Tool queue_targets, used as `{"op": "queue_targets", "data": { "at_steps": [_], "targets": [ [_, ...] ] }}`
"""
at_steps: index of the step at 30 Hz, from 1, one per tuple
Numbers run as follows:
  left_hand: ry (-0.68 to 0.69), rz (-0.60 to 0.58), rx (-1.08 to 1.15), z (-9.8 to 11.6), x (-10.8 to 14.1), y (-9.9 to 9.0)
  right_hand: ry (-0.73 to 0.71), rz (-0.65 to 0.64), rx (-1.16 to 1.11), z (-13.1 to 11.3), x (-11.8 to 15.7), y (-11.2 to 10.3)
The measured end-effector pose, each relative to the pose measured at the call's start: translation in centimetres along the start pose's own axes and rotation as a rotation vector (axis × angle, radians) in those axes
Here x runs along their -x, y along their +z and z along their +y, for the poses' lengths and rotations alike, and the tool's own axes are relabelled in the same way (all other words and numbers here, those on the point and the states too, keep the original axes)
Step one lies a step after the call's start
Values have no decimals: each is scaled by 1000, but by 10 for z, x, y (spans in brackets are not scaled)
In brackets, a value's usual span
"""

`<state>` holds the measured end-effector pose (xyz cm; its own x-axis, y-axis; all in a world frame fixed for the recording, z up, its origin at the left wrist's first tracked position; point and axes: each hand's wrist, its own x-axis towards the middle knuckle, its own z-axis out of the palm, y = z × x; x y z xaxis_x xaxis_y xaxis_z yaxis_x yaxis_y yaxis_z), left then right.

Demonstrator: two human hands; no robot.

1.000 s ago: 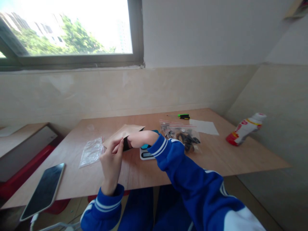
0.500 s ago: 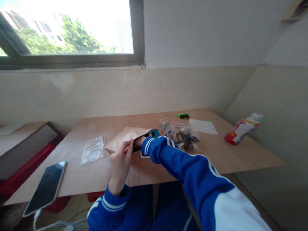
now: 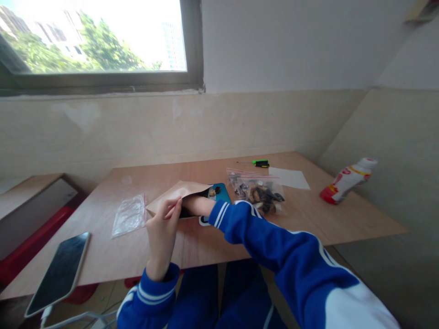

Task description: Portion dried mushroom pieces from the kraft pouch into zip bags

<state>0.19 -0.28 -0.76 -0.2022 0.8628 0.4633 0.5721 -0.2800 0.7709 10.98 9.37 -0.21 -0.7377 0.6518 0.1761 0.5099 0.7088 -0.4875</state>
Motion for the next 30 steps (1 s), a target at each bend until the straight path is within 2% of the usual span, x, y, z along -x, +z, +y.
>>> {"op": "queue_targets", "data": {
  "at_steps": [3,5,11,15,18,21,25,28,30],
  "targets": [
    [8,3,17,-3,-3,-5,-51,-83,-19,-6,23,-14],
    [2,5,40,-5,-6,-7,-81,-86,-20,-11,38,-24],
    [-39,-23,142,-8,-12,-8,-116,67,63,-21,57,-38],
    [-35,-15,141,-6,-15,-9,-134,197,91,-15,62,-35],
    [-24,11,126,-3,-19,-12,-141,300,8,-10,67,-35],
    [-39,36,138,0,-23,-16,-53,402,-204,-10,78,-43],
    [-69,57,156,0,-26,-21,161,556,-483,1,105,-53],
    [-80,78,150,-1,-27,-21,285,676,-462,26,122,-45],
    [-80,80,146,-2,-27,-20,336,661,-348,47,126,-30]
  ]
}}
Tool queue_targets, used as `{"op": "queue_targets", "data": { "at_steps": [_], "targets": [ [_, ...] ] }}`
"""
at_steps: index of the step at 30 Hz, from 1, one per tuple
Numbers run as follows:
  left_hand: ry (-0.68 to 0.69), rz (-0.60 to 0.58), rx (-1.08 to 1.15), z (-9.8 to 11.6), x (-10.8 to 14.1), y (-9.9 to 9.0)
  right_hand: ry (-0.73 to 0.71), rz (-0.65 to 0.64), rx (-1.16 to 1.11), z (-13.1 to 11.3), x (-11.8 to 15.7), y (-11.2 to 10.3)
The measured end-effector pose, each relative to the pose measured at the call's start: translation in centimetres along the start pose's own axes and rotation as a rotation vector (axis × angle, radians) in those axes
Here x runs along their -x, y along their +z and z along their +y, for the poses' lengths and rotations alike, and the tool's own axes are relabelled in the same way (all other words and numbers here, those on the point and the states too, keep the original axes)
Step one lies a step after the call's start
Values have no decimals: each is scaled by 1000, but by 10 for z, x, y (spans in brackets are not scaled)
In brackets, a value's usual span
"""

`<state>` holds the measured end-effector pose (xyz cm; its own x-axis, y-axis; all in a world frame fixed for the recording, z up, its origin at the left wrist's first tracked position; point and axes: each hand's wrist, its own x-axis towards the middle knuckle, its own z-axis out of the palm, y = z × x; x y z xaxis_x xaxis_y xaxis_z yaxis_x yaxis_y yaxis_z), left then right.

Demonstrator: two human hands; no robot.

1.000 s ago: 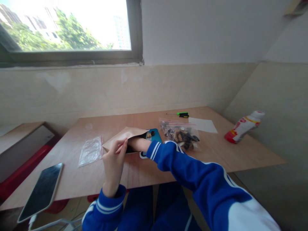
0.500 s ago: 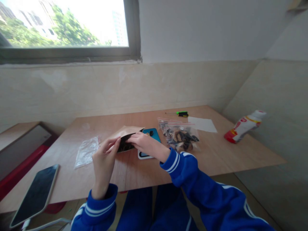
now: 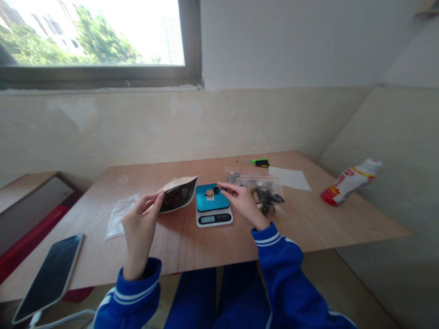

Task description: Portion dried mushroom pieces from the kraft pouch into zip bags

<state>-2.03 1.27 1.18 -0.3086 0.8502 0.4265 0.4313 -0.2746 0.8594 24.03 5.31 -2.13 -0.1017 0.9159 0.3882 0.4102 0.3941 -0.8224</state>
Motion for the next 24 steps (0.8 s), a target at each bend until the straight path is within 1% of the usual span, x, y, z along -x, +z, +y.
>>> {"op": "queue_targets", "data": {
  "at_steps": [2,4,7,9,14,17,20,24],
  "targets": [
    [6,-9,3,-1,1,1,-28,-59,137,24,0,10],
    [10,-20,13,-1,2,2,-64,-122,251,43,-2,22],
    [-11,-14,34,-1,4,-1,-120,-194,358,59,-4,33],
    [-28,-6,51,-1,4,-3,-159,-211,386,62,-4,35],
    [-17,-7,47,-2,2,-3,-238,-168,442,57,-5,36],
    [-13,-12,42,-2,2,-1,-260,-202,498,54,-8,43],
    [-17,-4,50,-2,2,-2,-271,-253,535,55,-8,54],
    [-9,4,49,-2,3,-3,-354,-422,588,55,-6,72]
  ]
}}
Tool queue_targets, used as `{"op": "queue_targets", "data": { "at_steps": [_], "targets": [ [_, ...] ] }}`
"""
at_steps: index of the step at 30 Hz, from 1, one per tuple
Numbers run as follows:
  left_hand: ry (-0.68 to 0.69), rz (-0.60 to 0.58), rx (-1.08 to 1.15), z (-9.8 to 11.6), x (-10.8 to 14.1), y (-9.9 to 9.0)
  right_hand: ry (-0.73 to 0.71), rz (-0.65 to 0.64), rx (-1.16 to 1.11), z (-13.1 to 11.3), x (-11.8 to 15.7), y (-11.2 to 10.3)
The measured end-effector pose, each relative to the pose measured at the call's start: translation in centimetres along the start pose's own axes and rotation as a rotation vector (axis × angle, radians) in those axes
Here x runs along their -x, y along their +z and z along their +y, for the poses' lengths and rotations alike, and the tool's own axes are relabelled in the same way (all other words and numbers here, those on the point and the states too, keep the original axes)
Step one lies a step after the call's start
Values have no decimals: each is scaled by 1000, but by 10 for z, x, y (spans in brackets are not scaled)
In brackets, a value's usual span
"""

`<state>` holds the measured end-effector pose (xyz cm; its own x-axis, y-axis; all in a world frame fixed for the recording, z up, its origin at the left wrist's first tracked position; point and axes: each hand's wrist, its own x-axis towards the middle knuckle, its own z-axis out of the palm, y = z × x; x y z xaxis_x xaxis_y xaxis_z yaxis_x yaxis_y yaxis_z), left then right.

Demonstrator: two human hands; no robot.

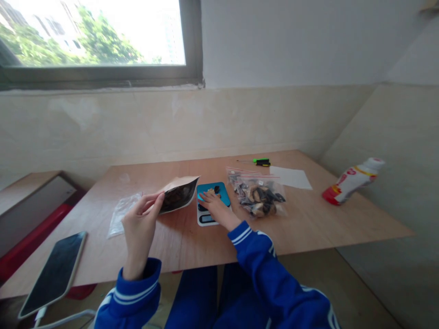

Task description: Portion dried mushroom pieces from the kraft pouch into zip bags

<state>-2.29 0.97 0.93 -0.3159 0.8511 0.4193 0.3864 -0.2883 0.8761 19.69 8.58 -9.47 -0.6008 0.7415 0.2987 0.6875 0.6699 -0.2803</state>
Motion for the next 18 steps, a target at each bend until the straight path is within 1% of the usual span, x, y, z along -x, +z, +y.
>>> {"op": "queue_targets", "data": {
  "at_steps": [2,4,6,9,13,14,15,16,18],
  "targets": [
    [1,-13,3,-1,0,0,-13,-34,37,-3,-2,3],
    [-4,-18,10,-1,0,-1,23,-4,58,-4,-3,0],
    [-9,-14,18,-2,-1,-1,57,46,34,-4,-3,-10],
    [-7,-8,29,-2,0,-2,78,163,-68,-5,0,-39],
    [7,-26,24,-1,1,-1,133,410,-153,-9,3,-82],
    [11,-29,20,0,1,-1,142,428,-159,-9,4,-88],
    [12,-30,15,0,1,0,142,409,-163,-9,5,-92],
    [12,-29,11,0,2,0,135,356,-165,-9,7,-92],
    [7,-25,8,0,2,-1,116,184,-156,-10,13,-84]
  ]
}}
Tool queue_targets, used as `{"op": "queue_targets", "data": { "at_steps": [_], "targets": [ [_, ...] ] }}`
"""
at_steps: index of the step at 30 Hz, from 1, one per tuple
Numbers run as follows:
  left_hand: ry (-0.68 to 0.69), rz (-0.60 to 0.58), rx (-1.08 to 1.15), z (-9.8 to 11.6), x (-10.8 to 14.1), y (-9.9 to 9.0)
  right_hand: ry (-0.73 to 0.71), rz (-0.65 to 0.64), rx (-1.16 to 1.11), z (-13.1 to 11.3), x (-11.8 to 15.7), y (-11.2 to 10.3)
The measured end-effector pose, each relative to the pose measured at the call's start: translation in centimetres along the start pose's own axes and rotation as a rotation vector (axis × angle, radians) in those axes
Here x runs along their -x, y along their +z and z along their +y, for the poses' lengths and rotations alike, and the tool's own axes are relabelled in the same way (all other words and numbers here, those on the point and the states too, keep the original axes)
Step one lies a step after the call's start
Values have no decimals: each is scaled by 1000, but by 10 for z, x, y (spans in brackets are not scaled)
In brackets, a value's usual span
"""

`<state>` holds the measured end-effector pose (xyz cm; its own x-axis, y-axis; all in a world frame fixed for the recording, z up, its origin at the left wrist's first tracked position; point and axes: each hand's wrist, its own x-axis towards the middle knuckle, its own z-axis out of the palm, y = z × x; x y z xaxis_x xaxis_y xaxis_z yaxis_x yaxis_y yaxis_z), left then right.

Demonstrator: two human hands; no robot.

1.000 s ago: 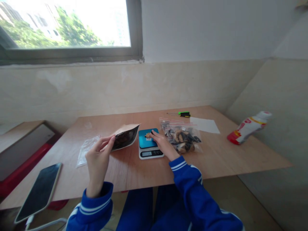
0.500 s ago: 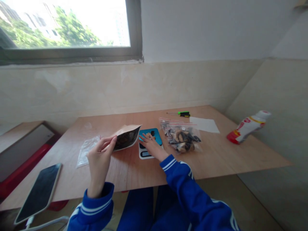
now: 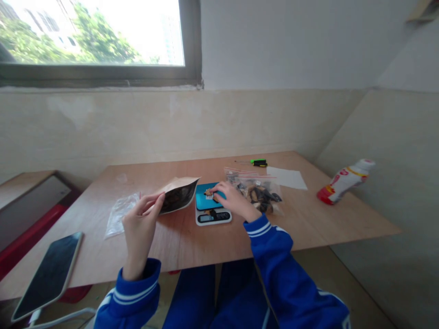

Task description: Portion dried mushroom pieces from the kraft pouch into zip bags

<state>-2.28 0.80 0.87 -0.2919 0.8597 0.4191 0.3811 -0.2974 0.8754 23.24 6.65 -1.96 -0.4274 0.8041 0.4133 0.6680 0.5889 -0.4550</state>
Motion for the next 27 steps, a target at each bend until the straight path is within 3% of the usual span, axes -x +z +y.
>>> {"op": "queue_targets", "data": {
  "at_steps": [3,5,8,11,14,17,22,24,27],
  "targets": [
    [-12,9,5,0,0,-1,8,-209,67,1,15,23],
    [-16,15,14,-1,0,-1,37,-234,140,0,24,38],
    [-18,13,15,-2,0,-3,69,-192,189,-2,27,49],
    [-16,14,8,-2,0,-3,56,-164,77,-1,17,45],
    [-12,12,-5,-1,0,-2,38,-50,-7,0,2,38],
    [-2,0,-16,0,1,0,43,65,83,2,-10,41],
    [-9,10,3,0,1,-3,2,-70,141,12,-10,58],
    [-18,27,7,-1,1,-5,1,-30,80,9,-6,54],
    [-31,38,17,-4,-1,-6,-8,148,-125,-13,-2,31]
  ]
}}
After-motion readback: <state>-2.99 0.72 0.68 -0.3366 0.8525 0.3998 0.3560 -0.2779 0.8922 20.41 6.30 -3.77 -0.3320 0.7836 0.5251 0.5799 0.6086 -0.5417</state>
